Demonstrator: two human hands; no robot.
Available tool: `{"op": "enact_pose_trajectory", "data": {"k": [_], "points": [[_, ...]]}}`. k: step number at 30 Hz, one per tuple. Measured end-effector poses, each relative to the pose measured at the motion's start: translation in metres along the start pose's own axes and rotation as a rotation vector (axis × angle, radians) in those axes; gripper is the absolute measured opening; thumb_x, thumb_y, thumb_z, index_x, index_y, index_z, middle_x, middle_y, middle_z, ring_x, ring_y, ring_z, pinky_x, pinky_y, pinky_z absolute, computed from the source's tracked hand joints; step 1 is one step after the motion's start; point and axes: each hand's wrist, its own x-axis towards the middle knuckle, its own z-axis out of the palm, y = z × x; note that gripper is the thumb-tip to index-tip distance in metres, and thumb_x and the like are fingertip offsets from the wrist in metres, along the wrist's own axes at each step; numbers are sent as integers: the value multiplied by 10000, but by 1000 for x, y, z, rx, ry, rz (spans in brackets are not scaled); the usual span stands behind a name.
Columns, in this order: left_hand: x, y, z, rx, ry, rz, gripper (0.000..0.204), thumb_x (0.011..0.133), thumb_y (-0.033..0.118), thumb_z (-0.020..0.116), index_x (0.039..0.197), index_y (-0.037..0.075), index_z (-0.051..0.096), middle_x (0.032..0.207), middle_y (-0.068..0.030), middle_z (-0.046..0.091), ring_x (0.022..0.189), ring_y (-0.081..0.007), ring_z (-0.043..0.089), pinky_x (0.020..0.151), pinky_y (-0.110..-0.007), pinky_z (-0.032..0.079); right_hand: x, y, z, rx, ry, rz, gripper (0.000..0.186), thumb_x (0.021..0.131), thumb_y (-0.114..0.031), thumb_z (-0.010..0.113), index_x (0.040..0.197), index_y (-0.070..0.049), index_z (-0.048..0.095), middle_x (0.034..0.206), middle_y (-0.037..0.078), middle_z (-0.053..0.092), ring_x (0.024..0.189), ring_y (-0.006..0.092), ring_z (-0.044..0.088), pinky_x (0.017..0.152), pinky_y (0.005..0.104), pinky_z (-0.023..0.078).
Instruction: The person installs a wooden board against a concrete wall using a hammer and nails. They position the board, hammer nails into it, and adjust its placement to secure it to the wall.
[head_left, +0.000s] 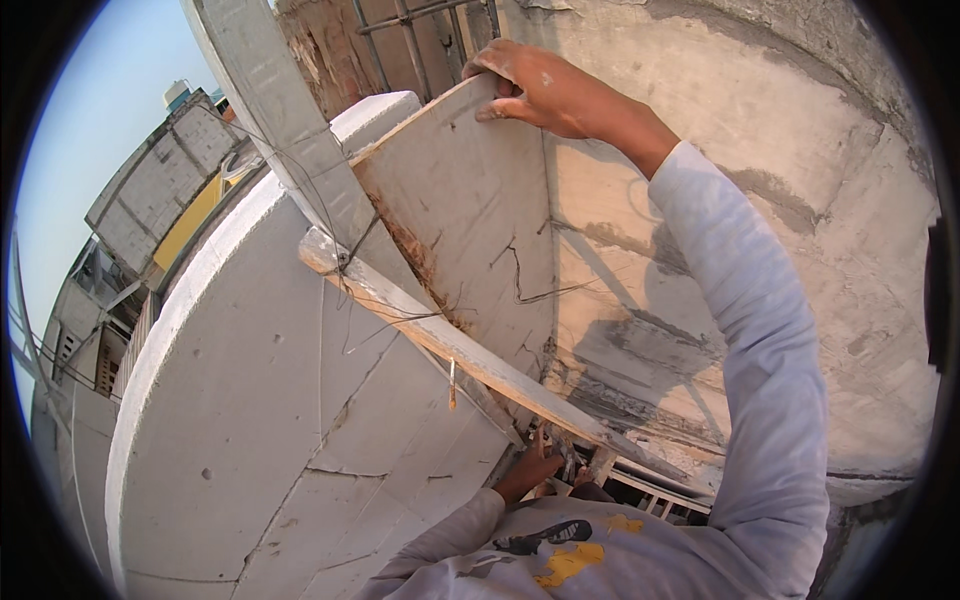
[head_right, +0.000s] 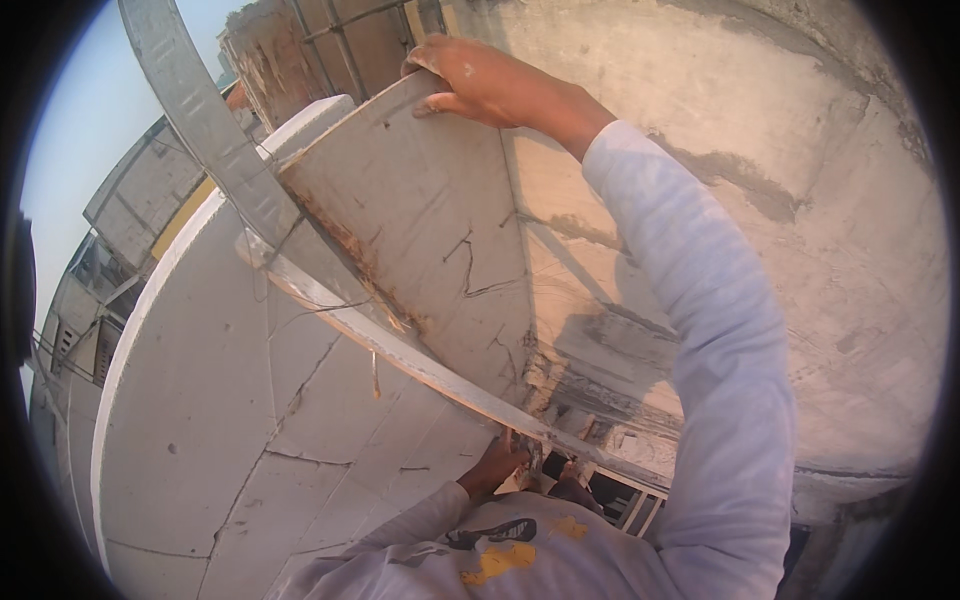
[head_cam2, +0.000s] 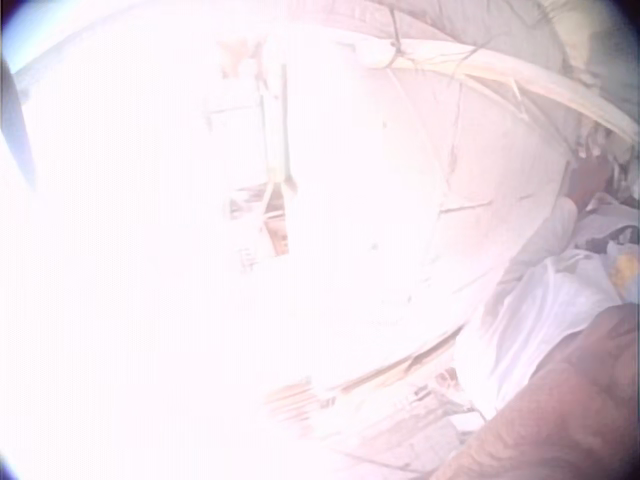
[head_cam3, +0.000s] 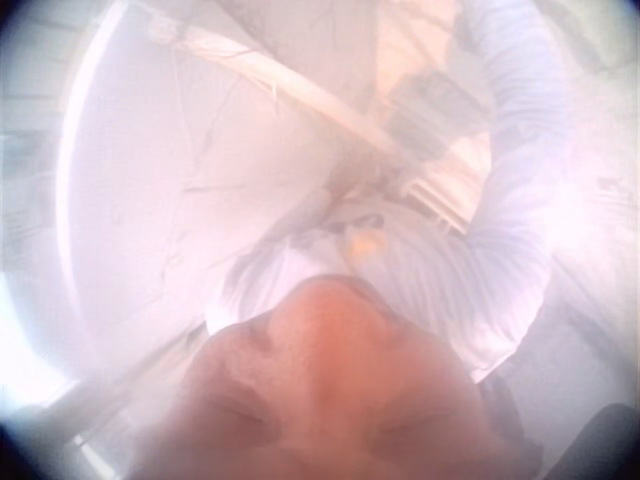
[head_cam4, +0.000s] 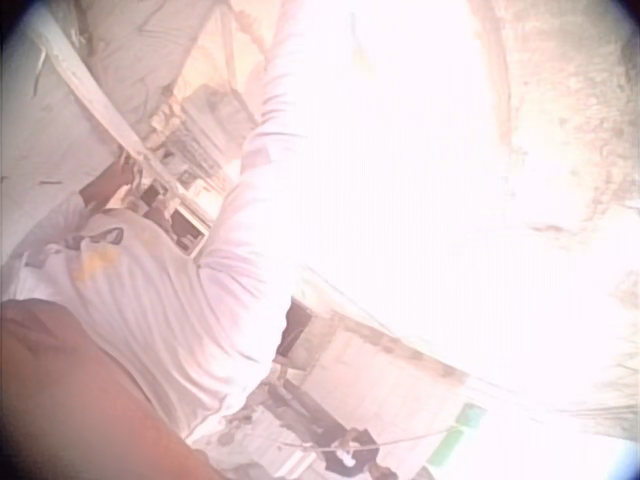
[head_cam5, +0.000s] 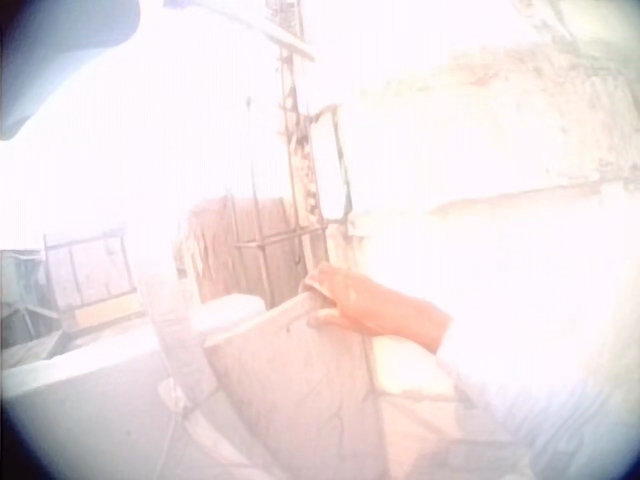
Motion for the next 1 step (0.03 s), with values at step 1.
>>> {"op": "enact_pose_trajectory", "data": {"k": [1], "points": [[-1, 1, -2, 2, 7, 0, 1032, 875, 181, 634, 1654, 91, -37, 1506, -241, 429, 1278, -245, 510, 1092, -340, 389, 2, -1, 0, 4, 5, -3, 510, 936, -371, 725, 1310, -56, 581, 1277, 138, 586, 1143, 290, 619, 1000, 414, 512]]}}
